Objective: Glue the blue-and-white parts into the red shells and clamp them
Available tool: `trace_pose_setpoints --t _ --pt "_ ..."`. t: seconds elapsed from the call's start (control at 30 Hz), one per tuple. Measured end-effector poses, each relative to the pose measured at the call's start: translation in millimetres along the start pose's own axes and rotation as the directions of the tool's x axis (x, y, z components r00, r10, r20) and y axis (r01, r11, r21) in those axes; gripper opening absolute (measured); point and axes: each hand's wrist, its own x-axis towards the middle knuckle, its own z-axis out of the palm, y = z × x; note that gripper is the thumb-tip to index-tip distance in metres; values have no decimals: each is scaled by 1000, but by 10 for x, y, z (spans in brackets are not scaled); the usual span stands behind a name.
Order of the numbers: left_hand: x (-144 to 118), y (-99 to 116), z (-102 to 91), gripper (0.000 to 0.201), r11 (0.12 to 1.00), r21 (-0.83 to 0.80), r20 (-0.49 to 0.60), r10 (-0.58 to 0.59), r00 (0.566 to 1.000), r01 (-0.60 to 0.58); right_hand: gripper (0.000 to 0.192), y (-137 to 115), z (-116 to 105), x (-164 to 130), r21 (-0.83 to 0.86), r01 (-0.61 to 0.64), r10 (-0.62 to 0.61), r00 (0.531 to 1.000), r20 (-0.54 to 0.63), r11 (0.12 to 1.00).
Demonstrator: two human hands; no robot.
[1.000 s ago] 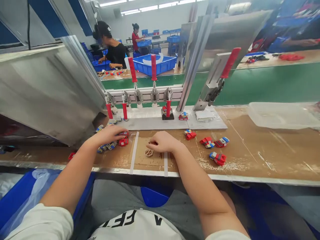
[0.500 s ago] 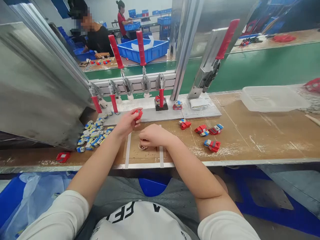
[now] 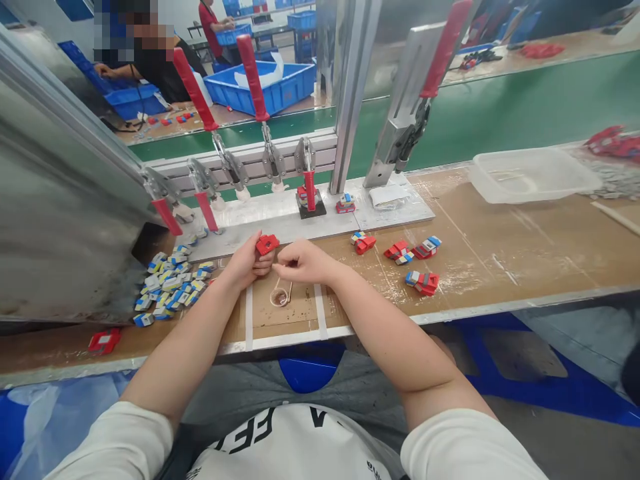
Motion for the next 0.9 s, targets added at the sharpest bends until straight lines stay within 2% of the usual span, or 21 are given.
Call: trace_pose_setpoints --t 0.1,0.17,0.23,0.3,0.37,0.43,0.5,0.67,0.73,0.8,0.83,0.9 --pt "-24 7 -3 58 998 -36 55 -50 997 52 45 58 -65 8 70 -54 68 975 -211 996" --pt "-23 -16 -5 56 999 -20 67 -30 997 32 47 78 -89 4 110 -71 97 960 -263 991" --pt "-4 -56 -14 53 997 34 22 62 998 -63 48 80 -91 -4 128 -64 91 972 -215 990" --pt "22 -101 -32 54 972 138 -57 197 979 -188 47 67 -76 -9 121 -34 50 991 -126 992" --pt "39 -136 -54 56 913 263 -99 348 932 -313 48 51 -55 -10 109 1 6 998 -57 994" --pt "39 -153 -72 53 833 376 -68 461 885 -405 49 42 -41 -7 100 20 -17 999 -35 995" --pt "28 -153 -85 47 766 460 -18 514 857 -450 49 42 -35 -4 99 29 -26 999 -33 995" --pt "20 -138 -113 42 694 561 3 543 840 -451 51 58 -28 -8 103 4 -1 1000 -25 995" --pt "26 -142 -128 41 647 618 18 556 831 -446 50 73 -25 -14 128 -26 36 996 -77 991" --pt "25 -149 -134 42 600 672 35 559 829 -433 50 93 -30 -16 153 -68 98 975 -198 986" --pt "21 -150 -132 42 587 691 41 552 833 -422 50 105 -36 -13 159 -97 139 949 -284 982" --pt "4 -148 -118 42 578 714 47 523 851 -395 49 128 -54 -1 160 -166 222 860 -459 973"
